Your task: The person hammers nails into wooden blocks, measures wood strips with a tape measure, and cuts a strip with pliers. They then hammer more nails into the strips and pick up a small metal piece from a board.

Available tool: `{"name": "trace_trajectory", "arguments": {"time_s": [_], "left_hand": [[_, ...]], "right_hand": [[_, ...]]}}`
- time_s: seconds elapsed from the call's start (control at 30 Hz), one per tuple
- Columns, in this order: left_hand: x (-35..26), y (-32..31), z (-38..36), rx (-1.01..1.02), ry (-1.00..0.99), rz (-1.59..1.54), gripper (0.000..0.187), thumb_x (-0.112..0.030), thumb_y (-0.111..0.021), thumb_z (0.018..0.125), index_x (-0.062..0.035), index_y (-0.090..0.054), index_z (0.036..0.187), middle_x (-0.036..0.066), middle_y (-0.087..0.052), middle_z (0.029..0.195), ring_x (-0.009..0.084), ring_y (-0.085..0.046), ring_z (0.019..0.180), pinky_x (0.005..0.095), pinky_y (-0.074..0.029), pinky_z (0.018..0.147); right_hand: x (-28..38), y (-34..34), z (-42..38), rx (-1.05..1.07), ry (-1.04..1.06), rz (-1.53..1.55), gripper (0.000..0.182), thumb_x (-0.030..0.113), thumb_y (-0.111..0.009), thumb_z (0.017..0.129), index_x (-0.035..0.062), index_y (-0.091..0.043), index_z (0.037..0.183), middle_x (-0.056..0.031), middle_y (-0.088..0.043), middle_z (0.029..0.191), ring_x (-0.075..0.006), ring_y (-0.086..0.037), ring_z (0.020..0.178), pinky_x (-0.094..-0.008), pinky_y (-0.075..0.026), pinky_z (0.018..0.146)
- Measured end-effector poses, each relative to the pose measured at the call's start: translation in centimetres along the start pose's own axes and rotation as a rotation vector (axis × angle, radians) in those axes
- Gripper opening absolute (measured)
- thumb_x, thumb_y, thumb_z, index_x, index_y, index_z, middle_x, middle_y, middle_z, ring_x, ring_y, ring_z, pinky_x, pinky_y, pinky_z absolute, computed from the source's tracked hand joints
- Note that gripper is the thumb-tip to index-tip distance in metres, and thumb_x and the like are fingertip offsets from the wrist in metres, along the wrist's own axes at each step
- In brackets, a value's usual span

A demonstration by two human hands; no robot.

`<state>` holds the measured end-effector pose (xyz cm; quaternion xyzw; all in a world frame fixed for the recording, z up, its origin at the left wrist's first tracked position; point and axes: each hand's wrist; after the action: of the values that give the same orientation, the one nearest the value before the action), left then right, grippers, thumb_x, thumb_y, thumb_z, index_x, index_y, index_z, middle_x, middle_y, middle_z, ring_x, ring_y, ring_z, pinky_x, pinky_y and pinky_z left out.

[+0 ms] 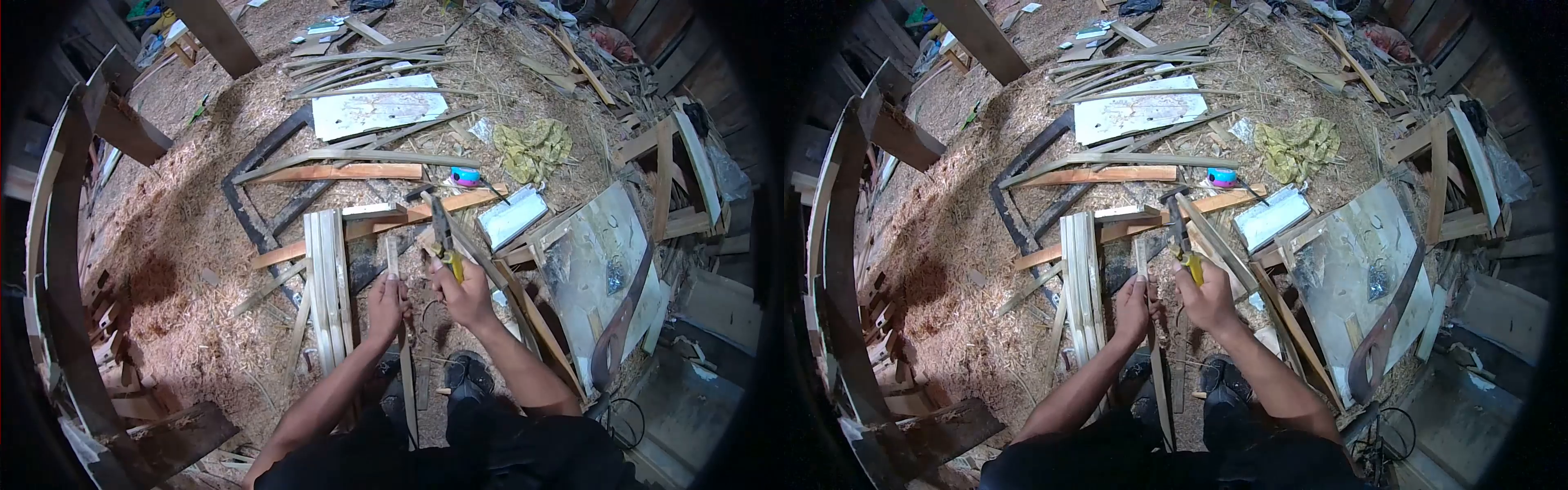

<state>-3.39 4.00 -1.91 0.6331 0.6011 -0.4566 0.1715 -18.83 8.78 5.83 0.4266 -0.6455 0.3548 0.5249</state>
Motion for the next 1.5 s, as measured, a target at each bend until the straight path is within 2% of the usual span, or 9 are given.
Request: {"name": "trace_trajectory", "arguments": {"time_s": [0.17, 0.23, 0.53, 0.83, 1.03, 1.17, 1.27, 1.37, 1.5], "left_hand": [[0.3, 0.0, 1.0, -0.007, 0.013, 0.104, 0.029, -0.03, -0.046, 0.108, -0.0051, -0.059, 0.1, 0.005, -0.062, 0.077, 0.0136, -0.058, 0.057, 0.0295, -0.052, 0.053], [-0.1, -0.2, 0.8, 0.008, 0.034, 0.09, 0.029, -0.03, -0.046, 0.108, -0.0054, -0.059, 0.102, 0.005, -0.062, 0.077, 0.0136, -0.059, 0.058, 0.0297, -0.053, 0.054], [-0.9, -0.4, 0.5, 0.079, 0.076, 0.071, 0.03, -0.031, -0.045, 0.108, -0.0048, -0.06, 0.111, 0.004, -0.064, 0.079, 0.0139, -0.062, 0.061, 0.0296, -0.054, 0.056], [-3.0, 1.0, 1.9, 0.109, -0.019, 0.189, 0.018, -0.02, -0.054, 0.105, -0.0039, -0.062, 0.107, 0.007, -0.07, 0.09, 0.0156, -0.068, 0.075, 0.0305, -0.056, 0.071], [-3.8, 1.4, 2.3, 0.061, -0.002, 0.096, 0.018, -0.021, -0.054, 0.105, -0.0032, -0.06, 0.105, 0.009, -0.071, 0.092, 0.0172, -0.07, 0.078, 0.0307, -0.057, 0.07], [-0.1, 1.9, 2.5, 0.116, 0.098, 0.317, 0.014, -0.012, -0.056, 0.101, -0.0006, -0.061, 0.108, 0.01, -0.072, 0.094, 0.0177, -0.071, 0.079, 0.0324, -0.059, 0.069], [0.8, 1.2, 1.5, 0.078, -0.037, 0.816, 0.023, -0.008, -0.06, 0.097, 0.0007, -0.062, 0.119, 0.01, -0.07, 0.096, 0.0174, -0.069, 0.083, 0.0306, -0.058, 0.072], [3.5, 1.7, 1.7, -0.06, -0.433, 0.775, 0.028, -0.007, -0.063, 0.095, -0.0003, -0.062, 0.122, 0.01, -0.068, 0.104, 0.0153, -0.066, 0.091, 0.0305, -0.057, 0.073], [-1.0, 1.1, 1.0, -0.066, -0.384, 0.669, 0.025, -0.007, -0.064, 0.097, -0.0019, -0.062, 0.121, 0.007, -0.067, 0.105, 0.0121, -0.063, 0.095, 0.028, -0.054, 0.079]], "right_hand": [[-4.8, 0.6, -0.1, -0.092, 0.015, -0.247, 0.026, 0.023, -0.062, 0.1, 0.0007, -0.063, 0.087, -0.0009, -0.058, 0.067, -0.0113, -0.056, 0.062, -0.0301, -0.046, 0.059], [-5.9, 0.6, -0.7, -0.142, 0.022, -0.299, 0.029, 0.024, -0.064, 0.098, 0.0005, -0.06, 0.081, -0.0051, -0.058, 0.066, -0.0154, -0.057, 0.063, -0.0345, -0.045, 0.06], [-6.3, 1.7, -0.9, -0.095, -0.058, -0.254, 0.027, 0.022, -0.065, 0.097, -0.0011, -0.062, 0.084, -0.0081, -0.057, 0.075, -0.0195, -0.057, 0.069, -0.0354, -0.044, 0.065], [-6.5, 2.2, -2.0, -0.11, 0.142, -0.606, 0.028, 0.022, -0.064, 0.096, -0.0041, -0.065, 0.087, -0.0221, -0.06, 0.092, -0.0391, -0.061, 0.087, -0.0477, -0.048, 0.075], [-7.2, 2.0, -2.8, -0.145, 0.244, -0.636, 0.027, 0.023, -0.064, 0.094, -0.0042, -0.065, 0.095, -0.0241, -0.057, 0.103, -0.0413, -0.061, 0.092, -0.0483, -0.049, 0.081], [-7.4, 1.6, -4.3, -0.062, 0.162, -0.731, 0.027, 0.019, -0.067, 0.092, -0.0045, -0.06, 0.103, -0.0224, -0.052, 0.112, -0.0422, -0.059, 0.098, -0.0484, -0.049, 0.085], [-8.2, 0.9, -5.1, -0.113, 0.213, -0.731, 0.027, 0.014, -0.069, 0.089, -0.0038, -0.055, 0.104, -0.0241, -0.05, 0.113, -0.0428, -0.055, 0.104, -0.0481, -0.046, 0.091], [-7.3, 0.4, -5.0, -0.065, 0.239, -0.832, 0.032, 0.008, -0.07, 0.083, -0.0013, -0.052, 0.108, -0.0221, -0.05, 0.114, -0.0436, -0.055, 0.107, -0.0509, -0.046, 0.091], [-7.0, -0.1, -4.9, -0.013, 0.286, -1.073, 0.031, 0.008, -0.067, 0.081, -0.0001, -0.055, 0.108, -0.021, -0.052, 0.113, -0.0416, -0.056, 0.107, -0.0512, -0.047, 0.09]]}}
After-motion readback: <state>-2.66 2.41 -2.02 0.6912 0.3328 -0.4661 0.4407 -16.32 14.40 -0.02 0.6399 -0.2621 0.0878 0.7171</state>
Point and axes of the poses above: each hand's wrist, its own z-axis towards the middle knuckle, its own y-axis out of the back of the hand, x = y × z
